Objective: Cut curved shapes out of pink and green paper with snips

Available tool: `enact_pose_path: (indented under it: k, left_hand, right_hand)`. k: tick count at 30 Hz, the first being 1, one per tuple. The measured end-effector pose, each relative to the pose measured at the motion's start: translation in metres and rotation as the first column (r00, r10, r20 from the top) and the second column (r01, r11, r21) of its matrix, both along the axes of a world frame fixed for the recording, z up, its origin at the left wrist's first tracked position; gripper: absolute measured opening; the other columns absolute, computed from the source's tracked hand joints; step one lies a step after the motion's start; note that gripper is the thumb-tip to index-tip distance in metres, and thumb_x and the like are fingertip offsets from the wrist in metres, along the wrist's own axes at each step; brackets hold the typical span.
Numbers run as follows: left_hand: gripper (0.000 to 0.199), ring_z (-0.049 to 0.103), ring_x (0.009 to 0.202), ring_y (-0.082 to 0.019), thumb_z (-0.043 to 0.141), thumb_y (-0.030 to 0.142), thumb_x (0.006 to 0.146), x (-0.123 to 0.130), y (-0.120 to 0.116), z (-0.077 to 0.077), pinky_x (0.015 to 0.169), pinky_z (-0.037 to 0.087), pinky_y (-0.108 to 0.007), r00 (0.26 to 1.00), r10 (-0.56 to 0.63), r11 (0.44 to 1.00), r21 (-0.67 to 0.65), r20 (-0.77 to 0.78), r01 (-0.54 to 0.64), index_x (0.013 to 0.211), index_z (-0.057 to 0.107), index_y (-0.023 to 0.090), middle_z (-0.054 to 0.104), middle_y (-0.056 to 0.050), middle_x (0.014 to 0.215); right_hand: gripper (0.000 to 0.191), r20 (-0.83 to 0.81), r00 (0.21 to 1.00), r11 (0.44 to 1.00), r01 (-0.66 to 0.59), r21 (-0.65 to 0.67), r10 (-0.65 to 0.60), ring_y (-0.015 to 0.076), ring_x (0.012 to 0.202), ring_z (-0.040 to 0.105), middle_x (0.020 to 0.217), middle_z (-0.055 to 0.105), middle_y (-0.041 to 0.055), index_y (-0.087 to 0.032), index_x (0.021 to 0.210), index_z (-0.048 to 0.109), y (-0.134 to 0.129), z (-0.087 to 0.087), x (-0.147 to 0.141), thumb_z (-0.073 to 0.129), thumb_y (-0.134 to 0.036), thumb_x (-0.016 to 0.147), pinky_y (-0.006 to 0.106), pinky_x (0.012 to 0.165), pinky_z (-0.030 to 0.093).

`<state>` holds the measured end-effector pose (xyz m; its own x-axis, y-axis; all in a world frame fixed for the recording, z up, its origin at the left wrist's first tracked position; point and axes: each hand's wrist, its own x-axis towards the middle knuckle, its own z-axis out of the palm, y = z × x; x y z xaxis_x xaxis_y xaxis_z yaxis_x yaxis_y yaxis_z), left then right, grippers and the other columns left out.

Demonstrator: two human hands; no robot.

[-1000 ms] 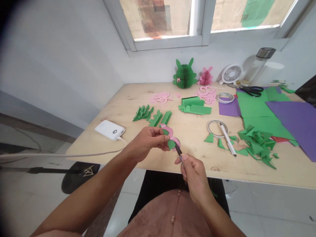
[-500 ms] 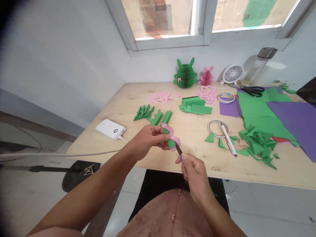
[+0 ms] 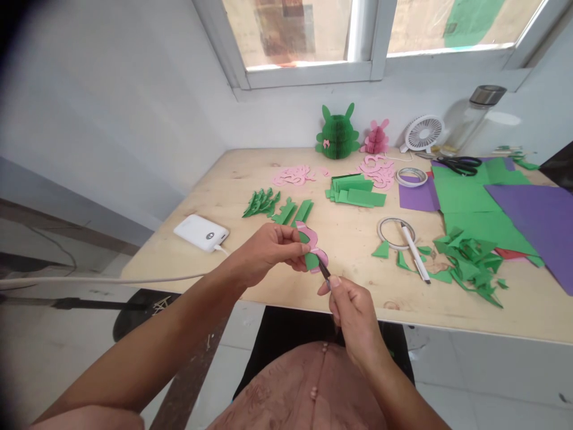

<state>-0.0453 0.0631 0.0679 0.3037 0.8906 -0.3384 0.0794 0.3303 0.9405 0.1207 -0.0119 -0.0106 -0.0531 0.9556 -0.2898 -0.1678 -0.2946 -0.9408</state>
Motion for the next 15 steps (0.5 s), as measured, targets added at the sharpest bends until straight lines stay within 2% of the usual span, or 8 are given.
enact_pose_path:
  k: [15]
  left_hand:
    - [0.020, 0.062, 0.051, -0.010, 0.067, 0.020, 0.073, -0.0055, 0.0047, 0.0007, 0.057, 0.050, -0.023, 0.996, -0.073, 0.997, 0.009, -0.045, 0.073, 0.057, 0.057, 0.013, 0.066, -0.002, 0.055]
  right_hand:
    - [0.042, 0.066, 0.997, 0.999, -0.046, 0.027, 0.044, 0.0071, 0.040, 0.023, 0.043, 0.031, -0.0080, -0.014, 0.074, 0.063, 0.0018, 0.0015, 0.0020, 0.052, -0.053, 0.085, 0.022, 0.039, 0.019]
